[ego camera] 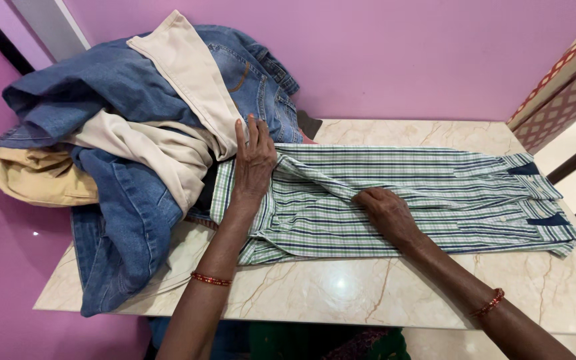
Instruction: The person folds a green and white striped shirt on a marble table. They smooth the fabric, fold the sleeves and sides, and then fold the shirt into a compact rectangle.
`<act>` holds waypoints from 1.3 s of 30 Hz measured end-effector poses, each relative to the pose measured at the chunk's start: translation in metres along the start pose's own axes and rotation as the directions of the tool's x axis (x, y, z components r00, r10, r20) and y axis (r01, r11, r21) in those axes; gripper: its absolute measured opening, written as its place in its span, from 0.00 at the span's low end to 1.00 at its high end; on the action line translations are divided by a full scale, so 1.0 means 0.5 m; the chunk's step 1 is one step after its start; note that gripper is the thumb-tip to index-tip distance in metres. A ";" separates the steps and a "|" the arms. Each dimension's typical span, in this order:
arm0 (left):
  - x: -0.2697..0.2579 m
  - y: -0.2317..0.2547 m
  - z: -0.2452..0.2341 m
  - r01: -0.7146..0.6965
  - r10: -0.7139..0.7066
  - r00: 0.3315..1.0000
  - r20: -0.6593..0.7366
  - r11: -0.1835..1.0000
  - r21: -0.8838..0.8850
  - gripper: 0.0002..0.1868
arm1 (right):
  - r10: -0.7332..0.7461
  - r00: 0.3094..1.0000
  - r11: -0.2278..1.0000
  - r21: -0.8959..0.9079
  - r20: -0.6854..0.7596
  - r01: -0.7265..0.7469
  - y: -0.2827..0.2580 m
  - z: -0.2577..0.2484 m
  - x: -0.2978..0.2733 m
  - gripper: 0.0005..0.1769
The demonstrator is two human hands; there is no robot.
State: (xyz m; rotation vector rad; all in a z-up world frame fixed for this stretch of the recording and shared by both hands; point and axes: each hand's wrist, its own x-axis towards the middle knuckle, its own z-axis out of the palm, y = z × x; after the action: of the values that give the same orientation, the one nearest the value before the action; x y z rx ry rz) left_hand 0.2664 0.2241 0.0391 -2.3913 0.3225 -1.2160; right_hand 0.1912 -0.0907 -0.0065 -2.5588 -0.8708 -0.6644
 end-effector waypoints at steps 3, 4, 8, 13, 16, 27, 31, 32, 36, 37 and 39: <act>0.019 0.006 0.002 -0.023 0.020 0.999 0.046 0.996 0.081 0.16 | 0.030 0.999 0.999 0.025 0.032 -0.031 -0.003 0.000 -0.001 0.12; 0.022 0.016 0.001 -0.015 0.010 0.999 0.053 0.996 0.090 0.17 | 0.025 0.999 0.999 0.030 0.031 -0.026 -0.003 -0.001 0.000 0.11; 0.010 0.098 -0.021 -0.166 0.159 0.980 -0.119 0.985 -0.053 0.11 | -0.046 0.999 0.999 0.008 0.005 0.046 -0.004 -0.005 0.000 0.11; -0.045 0.199 -0.057 -0.300 0.376 0.926 -0.014 0.715 -0.631 0.15 | -0.026 0.997 0.999 0.037 -0.070 0.029 -0.010 -0.008 -0.003 0.10; -0.054 0.184 -0.042 -0.233 0.361 0.932 0.039 0.676 -0.699 0.15 | 0.107 0.987 0.991 0.092 -0.118 -0.096 0.002 -0.024 -0.003 0.10; -0.100 0.272 -0.077 -0.115 0.320 0.942 0.098 0.584 -0.804 0.33 | 0.115 0.993 0.985 0.125 0.029 -0.118 0.026 -0.030 -0.005 0.11; -0.106 0.282 -0.085 -0.045 0.303 0.936 0.179 0.608 -0.793 0.34 | 0.155 0.987 0.980 0.117 0.051 -0.160 0.032 -0.042 -0.006 0.13; -0.105 0.282 -0.088 -0.050 0.284 0.944 0.168 0.626 -0.778 0.34 | 0.163 0.985 0.980 0.106 0.054 -0.168 0.035 -0.051 -0.004 0.13; -0.128 0.281 -0.112 -0.089 0.181 0.983 0.038 0.642 -0.762 0.33 | 0.332 0.924 0.936 0.057 0.191 -0.348 0.036 -0.071 -0.003 0.15; -0.127 0.282 -0.117 -0.115 0.148 0.989 -0.027 0.629 -0.769 0.33 | 0.303 0.936 0.941 0.101 0.179 -0.324 0.037 -0.079 -0.010 0.16; -0.124 0.280 -0.125 -0.148 0.166 0.985 -0.049 0.662 -0.735 0.31 | 0.249 0.956 0.943 0.187 0.152 -0.276 0.039 -0.094 -0.026 0.17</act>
State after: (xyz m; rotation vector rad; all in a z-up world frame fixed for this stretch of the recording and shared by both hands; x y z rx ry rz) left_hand 0.1781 0.1081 -0.0392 -2.9411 1.1997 -1.0996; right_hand 0.1797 -0.1332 0.0218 -2.4851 -0.5832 -0.3173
